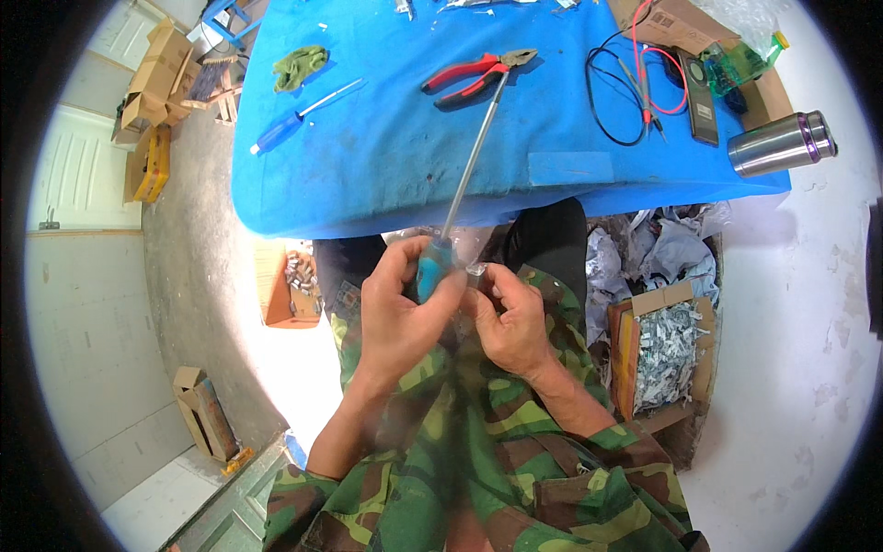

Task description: The person assembles small metal and plastic components by hand and using a screwdriver, then uses pliers to manipulate parts and multimeter probes to test the assembly.

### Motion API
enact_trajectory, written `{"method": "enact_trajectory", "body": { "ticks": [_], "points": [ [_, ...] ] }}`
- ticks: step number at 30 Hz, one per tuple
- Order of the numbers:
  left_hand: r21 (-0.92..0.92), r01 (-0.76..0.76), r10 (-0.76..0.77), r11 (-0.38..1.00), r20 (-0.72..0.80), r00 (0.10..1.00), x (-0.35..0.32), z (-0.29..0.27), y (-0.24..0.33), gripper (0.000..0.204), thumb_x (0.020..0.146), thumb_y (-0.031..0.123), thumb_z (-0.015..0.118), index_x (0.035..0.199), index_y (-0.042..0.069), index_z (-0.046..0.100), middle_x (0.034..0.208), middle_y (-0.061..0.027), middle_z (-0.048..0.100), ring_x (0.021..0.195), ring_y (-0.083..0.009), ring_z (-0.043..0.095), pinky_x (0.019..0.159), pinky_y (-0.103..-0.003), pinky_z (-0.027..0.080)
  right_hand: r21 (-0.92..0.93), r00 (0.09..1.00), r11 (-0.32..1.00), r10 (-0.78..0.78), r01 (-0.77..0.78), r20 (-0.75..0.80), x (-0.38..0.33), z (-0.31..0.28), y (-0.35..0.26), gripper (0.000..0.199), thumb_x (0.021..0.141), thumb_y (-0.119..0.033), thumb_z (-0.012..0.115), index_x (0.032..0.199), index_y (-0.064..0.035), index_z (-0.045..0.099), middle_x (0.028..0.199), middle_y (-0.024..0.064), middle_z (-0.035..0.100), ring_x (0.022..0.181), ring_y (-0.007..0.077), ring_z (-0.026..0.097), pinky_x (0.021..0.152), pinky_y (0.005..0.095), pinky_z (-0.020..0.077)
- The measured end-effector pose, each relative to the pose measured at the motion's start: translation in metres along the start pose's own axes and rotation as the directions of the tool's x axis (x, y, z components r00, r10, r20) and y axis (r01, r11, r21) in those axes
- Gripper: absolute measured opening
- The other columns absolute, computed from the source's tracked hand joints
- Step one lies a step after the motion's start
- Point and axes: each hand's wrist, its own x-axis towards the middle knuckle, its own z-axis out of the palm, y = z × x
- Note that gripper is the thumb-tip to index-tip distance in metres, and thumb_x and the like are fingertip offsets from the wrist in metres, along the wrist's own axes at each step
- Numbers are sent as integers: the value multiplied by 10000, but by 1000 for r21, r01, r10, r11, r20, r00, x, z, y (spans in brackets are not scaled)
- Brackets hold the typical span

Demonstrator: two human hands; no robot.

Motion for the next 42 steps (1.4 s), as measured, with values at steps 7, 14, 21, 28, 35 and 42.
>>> {"method": "enact_trajectory", "body": {
  "ticks": [7, 14, 21, 28, 35, 42],
  "points": [
    [-243, 221, -187, 945, 153, 970, 11, -13, -4, 320, 874, 67, 744, 1154, -35, 628, 929, -21, 687, 821, -54, 618, 711, -222, 498, 328, 993, 937, 118, -119, 22, -11, 7, -4, 274, 1017, -156, 660, 1184, 57, 619, 1009, 68, 719, 925, 110, 662, 792, 288, 538],
    [-207, 185, -172, 961, 78, 982, 11, -7, -4, 327, 890, 96, 755, 1163, -32, 626, 938, -20, 682, 826, -62, 624, 714, -229, 507, 328, 981, 925, 183, -192, 59, -8, 9, -1, 253, 1032, -138, 637, 1193, 55, 609, 1009, 44, 687, 916, 91, 629, 788, 270, 519],
    [-139, 138, -133, 981, 45, 990, 3, -6, -8, 362, 885, 117, 784, 1170, -26, 614, 952, -18, 677, 841, -67, 618, 716, -225, 503, 371, 977, 909, 211, -190, -17, 1, 3, 2, 264, 1008, -158, 688, 1167, 30, 595, 1006, 43, 683, 885, 80, 629, 741, 253, 525],
    [-40, 107, -104, 993, 78, 991, -14, -8, -16, 376, 838, 114, 822, 1129, -9, 618, 938, -27, 680, 832, -74, 621, 715, -238, 507, 478, 968, 858, 243, -186, -59, 4, 6, 2, 278, 978, -167, 734, 1123, 19, 588, 1021, 59, 699, 867, 72, 630, 707, 240, 533],
    [53, 79, -79, 996, 2, 997, -17, -3, -15, 348, 862, 100, 792, 1131, -35, 617, 902, -49, 706, 808, -60, 622, 693, -236, 509, 453, 965, 863, 262, -225, -18, 1, 6, 9, 263, 971, -200, 748, 1069, 17, 637, 920, 16, 686, 796, 53, 606, 667, 217, 493],
    [26, 68, -68, 997, 4, 998, -19, -5, -15, 328, 873, 70, 765, 1143, -45, 616, 914, -51, 715, 812, -50, 624, 697, -231, 508, 459, 972, 866, 234, -197, -25, -2, 6, 11, 199, 975, -135, 706, 1054, 37, 645, 945, 37, 694, 833, 68, 621, 714, 237, 509]
  ]
}}
